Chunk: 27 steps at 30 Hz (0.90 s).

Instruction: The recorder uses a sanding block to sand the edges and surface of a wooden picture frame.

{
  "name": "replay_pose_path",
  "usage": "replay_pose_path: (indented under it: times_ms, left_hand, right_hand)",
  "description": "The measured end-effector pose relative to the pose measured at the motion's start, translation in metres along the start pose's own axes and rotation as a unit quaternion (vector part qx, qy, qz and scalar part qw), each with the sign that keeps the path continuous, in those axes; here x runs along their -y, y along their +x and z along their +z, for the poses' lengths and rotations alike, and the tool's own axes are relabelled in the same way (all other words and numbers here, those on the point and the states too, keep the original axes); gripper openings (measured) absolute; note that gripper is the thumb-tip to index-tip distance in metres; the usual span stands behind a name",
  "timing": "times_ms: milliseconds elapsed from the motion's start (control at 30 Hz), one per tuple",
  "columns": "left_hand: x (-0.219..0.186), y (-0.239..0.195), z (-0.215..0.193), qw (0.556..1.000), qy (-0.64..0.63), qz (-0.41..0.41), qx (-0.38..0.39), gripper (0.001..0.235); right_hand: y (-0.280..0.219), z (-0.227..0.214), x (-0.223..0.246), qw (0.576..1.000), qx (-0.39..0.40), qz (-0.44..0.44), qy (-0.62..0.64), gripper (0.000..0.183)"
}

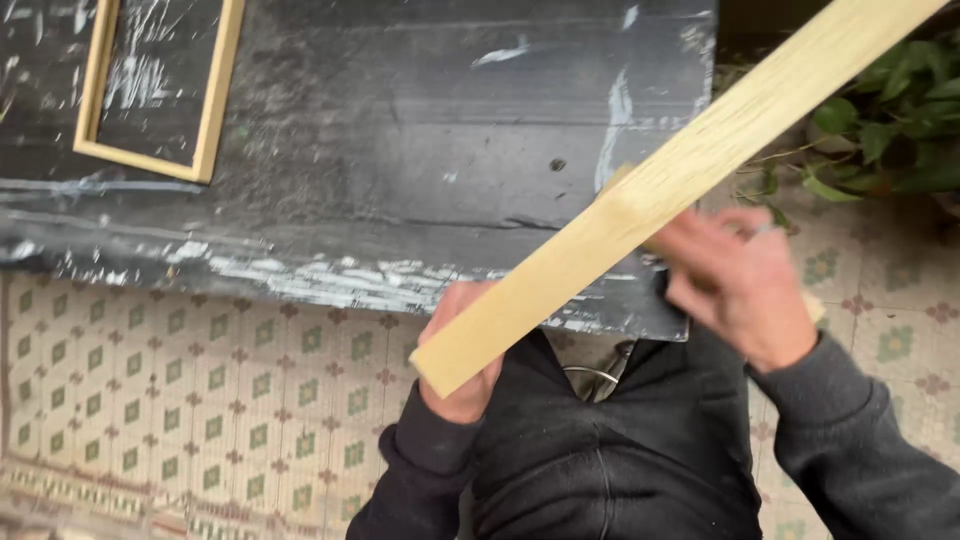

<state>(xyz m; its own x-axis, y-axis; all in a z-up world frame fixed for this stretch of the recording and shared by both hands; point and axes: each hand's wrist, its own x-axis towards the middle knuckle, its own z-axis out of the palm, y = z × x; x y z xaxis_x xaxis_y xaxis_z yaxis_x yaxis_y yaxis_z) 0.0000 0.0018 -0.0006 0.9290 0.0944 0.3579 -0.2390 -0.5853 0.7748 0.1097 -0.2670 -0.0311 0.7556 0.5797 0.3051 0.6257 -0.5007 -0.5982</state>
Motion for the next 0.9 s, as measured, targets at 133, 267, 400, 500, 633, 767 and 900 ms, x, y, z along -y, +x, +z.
replay_pose_path:
  times_ms: [133,267,400,500,633,767,900]
  left_hand:
    - [0.006,-0.016,0.005,0.974,-0.193,-0.118,0.007,0.022]
    - [0.002,0.001,0.000,0.999,-0.039,0.000,0.005,0.022]
    - [0.009,-0.018,0.010,0.945,-0.295,-0.139,-0.013,0.024]
    - [0.006,-0.004,0.006,0.938,-0.314,-0.145,-0.036,0.021]
    - [-0.005,-0.004,-0.003,1.000,0.008,-0.004,0.016,0.025]
    - [-0.005,0.003,0.000,1.000,0.011,0.002,0.022,0.026]
    - [-0.006,-0.002,-0.005,0.998,0.045,0.007,0.032,0.025]
  right_hand:
    - [-0.002,0.006,0.010,0.996,-0.005,0.018,-0.090,0.044]
    - [-0.003,-0.005,-0.002,1.000,-0.010,0.011,-0.022,0.046]
    - [-0.008,0.009,0.008,0.993,-0.026,0.080,-0.078,0.041]
    - [-0.008,0.004,0.007,0.999,-0.009,0.011,-0.044,0.049]
    - [-0.003,0.016,0.002,0.996,-0.030,0.039,-0.077,0.036]
    - [-0.003,0.003,0.001,0.999,-0.024,-0.033,-0.011,0.040]
    - [0.007,0.005,0.007,0.990,-0.040,0.048,-0.130,0.037]
